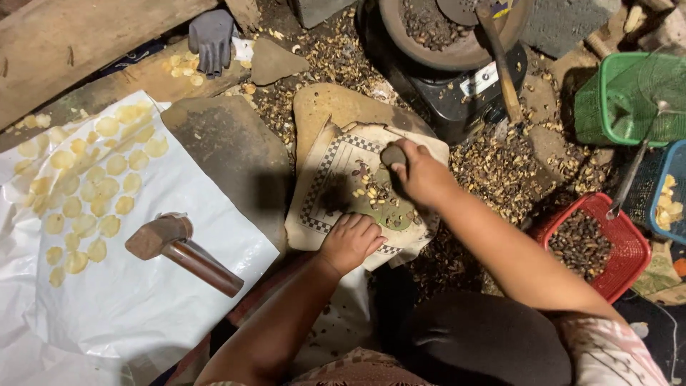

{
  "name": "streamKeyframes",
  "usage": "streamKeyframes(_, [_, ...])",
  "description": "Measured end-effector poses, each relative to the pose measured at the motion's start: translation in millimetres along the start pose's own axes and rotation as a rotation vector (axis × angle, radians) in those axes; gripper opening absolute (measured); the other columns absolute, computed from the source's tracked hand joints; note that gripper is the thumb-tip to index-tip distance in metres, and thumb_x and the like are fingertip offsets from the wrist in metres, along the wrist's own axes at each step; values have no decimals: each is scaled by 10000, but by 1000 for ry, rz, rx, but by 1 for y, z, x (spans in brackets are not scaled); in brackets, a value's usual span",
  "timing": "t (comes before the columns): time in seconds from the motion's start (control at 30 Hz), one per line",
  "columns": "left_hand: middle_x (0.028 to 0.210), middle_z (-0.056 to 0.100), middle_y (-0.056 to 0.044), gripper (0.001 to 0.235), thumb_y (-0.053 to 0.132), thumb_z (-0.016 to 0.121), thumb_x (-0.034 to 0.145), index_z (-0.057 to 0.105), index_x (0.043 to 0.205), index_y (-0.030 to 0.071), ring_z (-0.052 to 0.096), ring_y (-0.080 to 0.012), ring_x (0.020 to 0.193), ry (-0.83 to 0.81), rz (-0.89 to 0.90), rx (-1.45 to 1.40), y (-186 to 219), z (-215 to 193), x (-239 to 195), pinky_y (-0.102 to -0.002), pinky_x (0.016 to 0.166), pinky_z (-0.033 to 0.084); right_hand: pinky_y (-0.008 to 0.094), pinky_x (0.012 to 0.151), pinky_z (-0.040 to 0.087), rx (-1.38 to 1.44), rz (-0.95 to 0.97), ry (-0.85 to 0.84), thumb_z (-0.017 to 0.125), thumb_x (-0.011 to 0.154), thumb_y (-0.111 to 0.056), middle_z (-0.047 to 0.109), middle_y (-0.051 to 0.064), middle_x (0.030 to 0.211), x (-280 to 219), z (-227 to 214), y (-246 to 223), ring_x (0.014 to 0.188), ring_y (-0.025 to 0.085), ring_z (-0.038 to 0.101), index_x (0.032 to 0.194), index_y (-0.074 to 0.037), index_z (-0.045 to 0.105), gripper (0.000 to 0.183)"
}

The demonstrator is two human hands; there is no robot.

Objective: The person sits on the floor and uses a stone to crush cassava pieces on a patterned cloth. They then use a hammer to flatten the cassava on a white sheet and transfer the processed pieces into a red basket.

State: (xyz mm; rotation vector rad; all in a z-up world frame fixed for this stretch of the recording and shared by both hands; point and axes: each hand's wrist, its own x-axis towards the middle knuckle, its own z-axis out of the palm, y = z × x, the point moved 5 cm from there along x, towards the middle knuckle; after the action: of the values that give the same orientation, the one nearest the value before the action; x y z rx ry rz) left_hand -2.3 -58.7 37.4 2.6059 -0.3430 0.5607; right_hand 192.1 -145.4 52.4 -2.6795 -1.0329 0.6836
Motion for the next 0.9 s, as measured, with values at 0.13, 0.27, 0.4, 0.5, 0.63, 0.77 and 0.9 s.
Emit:
streamKeyframes(0.13, [889, 541, -58, 278, 398, 544, 1039, 548, 915, 149, 594, -274, 817, -8, -1, 3, 3, -2, -2, -399, 724, 483, 631, 926, 545, 65, 55, -59, 532, 1015, -348, 557, 294, 1285, -1, -1, -3, 1023, 580, 668, 1439, -225, 378, 468])
streamKeyframes(0.27, [936, 562, -68, 255, 393, 577, 1022, 566, 941, 151, 600, -279, 858, -16, -6, 4, -1, 5, -4, -401, 741, 486, 553, 862, 548, -323, -133, 275, 529, 1023, -389, 573, 161, 1112, -22, 21, -13, 896, 443, 734, 1445, -234, 394, 469])
streamKeyframes(0.4, [999, 583, -76, 249, 384, 637, 972, 584, 1015, 145, 611, -294, 914, -46, -40, -81, 2, 0, -11, -421, 779, 498, 555, 810, 549, -254, -187, 352, 580, 999, -376, 600, 164, 1087, -24, 22, -3, 858, 440, 734, 1417, -248, 476, 450])
streamKeyframes(0.5, [1011, 596, -81, 213, 345, 678, 956, 613, 1035, 158, 624, -315, 914, -67, -88, -169, 15, 1, -21, -440, 791, 517, 551, 859, 520, -246, -96, 472, 572, 1019, -400, 589, 178, 1232, -29, 23, 28, 1004, 427, 703, 1453, -288, 485, 457])
streamKeyframes(0.63, [1070, 608, -74, 193, 314, 652, 992, 635, 1086, 147, 627, -315, 1008, -186, -98, -362, 51, -17, -21, -444, 863, 508, 558, 1026, 360, -304, -164, 520, 593, 994, -428, 561, 124, 1318, -35, 19, 30, 1208, 358, 573, 1309, -282, 583, 348])
streamKeyframes(0.77, [1230, 570, -94, 345, 179, 717, 884, 625, 1212, 125, 566, -338, 1183, -342, -111, -351, 69, -14, -39, -468, 977, 488, 387, 768, 559, -48, -519, 531, 572, 1017, -243, 649, 83, 1047, 1, 56, 9, 971, 295, 676, 1100, -180, 714, 176])
streamKeyframes(0.9, [1268, 558, -106, 257, 173, 630, 934, 623, 1181, 101, 550, -343, 1229, -388, -133, -291, 72, -13, -66, -454, 993, 479, 365, 715, 598, -182, -493, 438, 606, 985, -219, 684, 37, 1038, -5, 17, -25, 886, 270, 707, 1019, -172, 743, 149])
